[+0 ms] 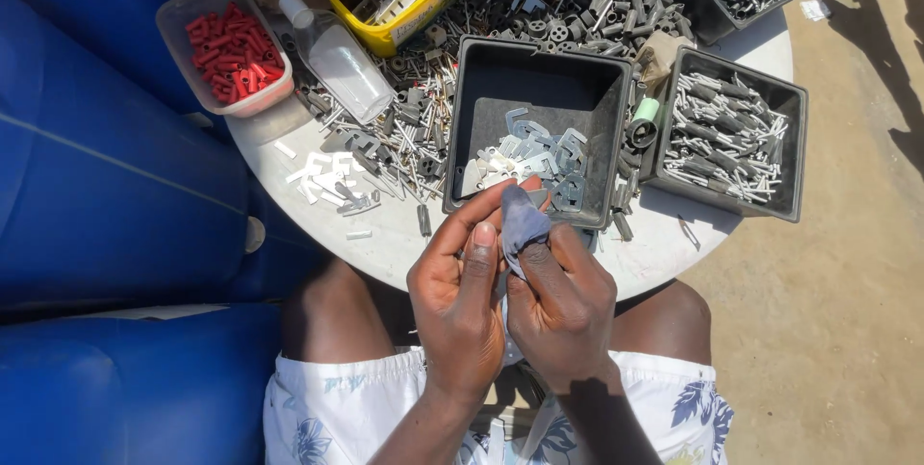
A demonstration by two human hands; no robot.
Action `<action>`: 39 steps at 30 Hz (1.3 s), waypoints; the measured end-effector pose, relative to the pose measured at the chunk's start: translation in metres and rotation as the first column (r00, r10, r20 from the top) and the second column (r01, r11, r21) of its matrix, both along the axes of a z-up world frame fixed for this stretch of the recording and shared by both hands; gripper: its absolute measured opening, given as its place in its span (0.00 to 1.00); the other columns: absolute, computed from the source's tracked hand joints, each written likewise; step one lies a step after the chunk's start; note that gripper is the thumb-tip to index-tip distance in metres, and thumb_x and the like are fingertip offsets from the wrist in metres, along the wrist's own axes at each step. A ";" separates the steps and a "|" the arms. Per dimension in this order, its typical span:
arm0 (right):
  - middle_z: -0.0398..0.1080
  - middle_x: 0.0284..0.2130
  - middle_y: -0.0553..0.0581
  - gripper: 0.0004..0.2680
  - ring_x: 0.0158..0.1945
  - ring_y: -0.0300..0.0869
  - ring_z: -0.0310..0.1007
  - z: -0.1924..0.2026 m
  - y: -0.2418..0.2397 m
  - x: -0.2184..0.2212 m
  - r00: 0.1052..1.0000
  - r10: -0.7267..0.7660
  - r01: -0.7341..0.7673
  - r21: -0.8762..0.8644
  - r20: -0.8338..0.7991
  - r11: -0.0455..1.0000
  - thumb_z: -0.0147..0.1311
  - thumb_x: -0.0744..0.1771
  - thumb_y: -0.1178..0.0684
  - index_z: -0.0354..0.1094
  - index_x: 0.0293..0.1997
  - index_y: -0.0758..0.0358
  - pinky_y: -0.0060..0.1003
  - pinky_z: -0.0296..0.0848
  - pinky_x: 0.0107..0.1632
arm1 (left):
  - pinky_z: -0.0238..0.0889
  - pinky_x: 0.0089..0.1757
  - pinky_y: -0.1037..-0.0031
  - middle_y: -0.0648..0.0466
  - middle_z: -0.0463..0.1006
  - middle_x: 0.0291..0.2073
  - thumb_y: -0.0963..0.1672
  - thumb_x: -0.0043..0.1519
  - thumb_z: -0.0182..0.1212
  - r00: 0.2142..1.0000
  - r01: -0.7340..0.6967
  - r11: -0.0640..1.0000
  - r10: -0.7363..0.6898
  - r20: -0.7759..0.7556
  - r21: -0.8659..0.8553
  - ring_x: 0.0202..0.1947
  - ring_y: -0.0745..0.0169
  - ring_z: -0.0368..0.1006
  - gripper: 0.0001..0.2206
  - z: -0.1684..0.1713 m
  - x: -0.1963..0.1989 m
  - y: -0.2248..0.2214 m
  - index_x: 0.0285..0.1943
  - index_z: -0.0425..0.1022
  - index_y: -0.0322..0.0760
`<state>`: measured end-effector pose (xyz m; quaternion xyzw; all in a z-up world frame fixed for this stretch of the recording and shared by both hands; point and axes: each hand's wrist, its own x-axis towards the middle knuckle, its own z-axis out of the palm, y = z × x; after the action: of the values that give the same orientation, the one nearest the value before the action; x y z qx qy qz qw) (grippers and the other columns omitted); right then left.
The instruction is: Cleaning and inspecting small metal brackets with a cloth
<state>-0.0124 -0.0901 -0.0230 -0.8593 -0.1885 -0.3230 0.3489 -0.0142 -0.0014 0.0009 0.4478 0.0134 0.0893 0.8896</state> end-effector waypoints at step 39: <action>0.51 0.24 0.56 0.07 0.30 0.42 0.49 -0.037 -0.032 -0.011 0.967 -0.172 0.212 0.222 -0.187 0.952 0.46 0.69 0.66 0.60 0.29 0.73 0.37 0.53 0.37 | 0.62 0.28 0.59 0.51 0.76 0.37 0.43 0.67 0.64 0.832 -0.555 0.208 0.135 0.538 0.805 0.27 0.46 0.72 0.02 -0.049 0.060 0.011 0.44 0.76 0.42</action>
<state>-0.0236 -0.1226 -0.0598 -0.8489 -0.0338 -0.3035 0.4314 0.0454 0.0096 -0.0486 0.8413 -0.0992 0.3584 0.3924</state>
